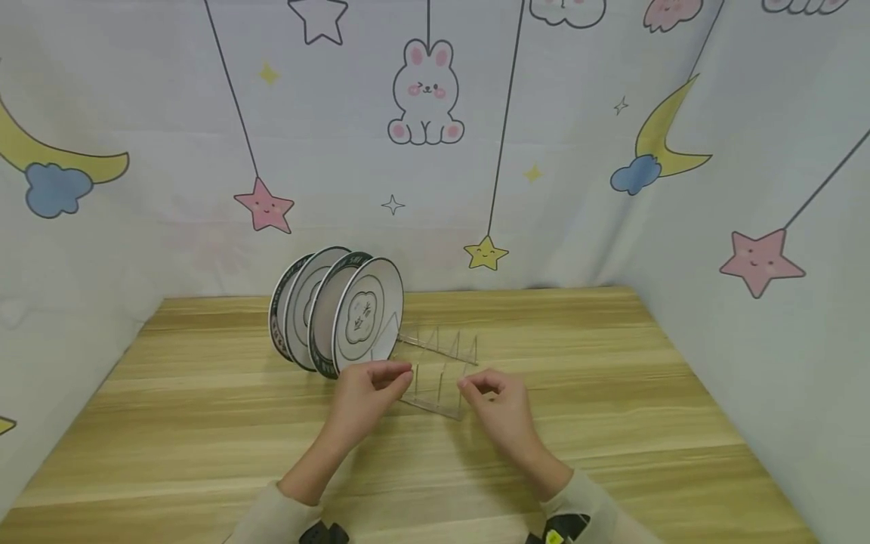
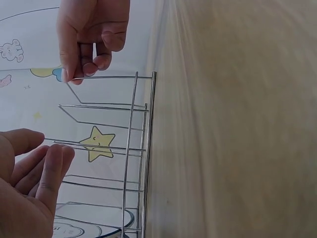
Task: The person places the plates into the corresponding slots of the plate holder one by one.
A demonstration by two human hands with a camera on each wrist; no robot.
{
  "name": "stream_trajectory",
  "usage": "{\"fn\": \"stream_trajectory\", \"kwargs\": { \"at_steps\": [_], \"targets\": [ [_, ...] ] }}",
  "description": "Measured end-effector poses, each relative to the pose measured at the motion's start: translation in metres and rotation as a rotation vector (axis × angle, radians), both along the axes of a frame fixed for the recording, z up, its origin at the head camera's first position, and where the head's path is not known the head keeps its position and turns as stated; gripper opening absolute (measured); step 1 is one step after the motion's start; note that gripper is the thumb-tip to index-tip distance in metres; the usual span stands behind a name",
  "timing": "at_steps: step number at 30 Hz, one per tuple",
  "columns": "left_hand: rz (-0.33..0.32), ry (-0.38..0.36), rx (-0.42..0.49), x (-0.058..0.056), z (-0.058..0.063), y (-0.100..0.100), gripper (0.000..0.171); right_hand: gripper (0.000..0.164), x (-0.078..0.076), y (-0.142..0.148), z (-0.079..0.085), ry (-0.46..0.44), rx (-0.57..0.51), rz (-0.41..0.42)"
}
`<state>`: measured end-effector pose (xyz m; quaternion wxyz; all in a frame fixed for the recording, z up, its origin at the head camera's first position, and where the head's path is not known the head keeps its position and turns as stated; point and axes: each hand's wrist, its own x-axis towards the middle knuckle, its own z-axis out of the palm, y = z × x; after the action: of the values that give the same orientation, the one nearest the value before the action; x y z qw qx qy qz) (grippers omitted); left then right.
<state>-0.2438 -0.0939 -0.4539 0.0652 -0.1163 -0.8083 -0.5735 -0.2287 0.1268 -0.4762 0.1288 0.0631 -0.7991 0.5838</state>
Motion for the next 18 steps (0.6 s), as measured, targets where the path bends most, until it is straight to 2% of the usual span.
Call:
{"fn": "stream_trajectory", "kwargs": {
  "at_steps": [7, 14, 18],
  "targets": [
    [0.008, 0.008, -0.011, -0.0018, -0.0004, 0.0013, 0.016, 0.011, 0.0042, -0.0041, -0.0008, -0.023, 0.002, 0.003],
    [0.019, 0.008, -0.016, -0.0026, 0.0009, 0.0035, 0.017, 0.01, 0.0062, -0.0063, 0.0013, 0.001, 0.024, 0.037],
    [0.044, 0.014, -0.054, -0.0042, -0.0011, 0.0041, 0.016, 0.009, 0.0069, -0.0074, 0.0016, 0.01, 0.038, 0.056]
  ]
}}
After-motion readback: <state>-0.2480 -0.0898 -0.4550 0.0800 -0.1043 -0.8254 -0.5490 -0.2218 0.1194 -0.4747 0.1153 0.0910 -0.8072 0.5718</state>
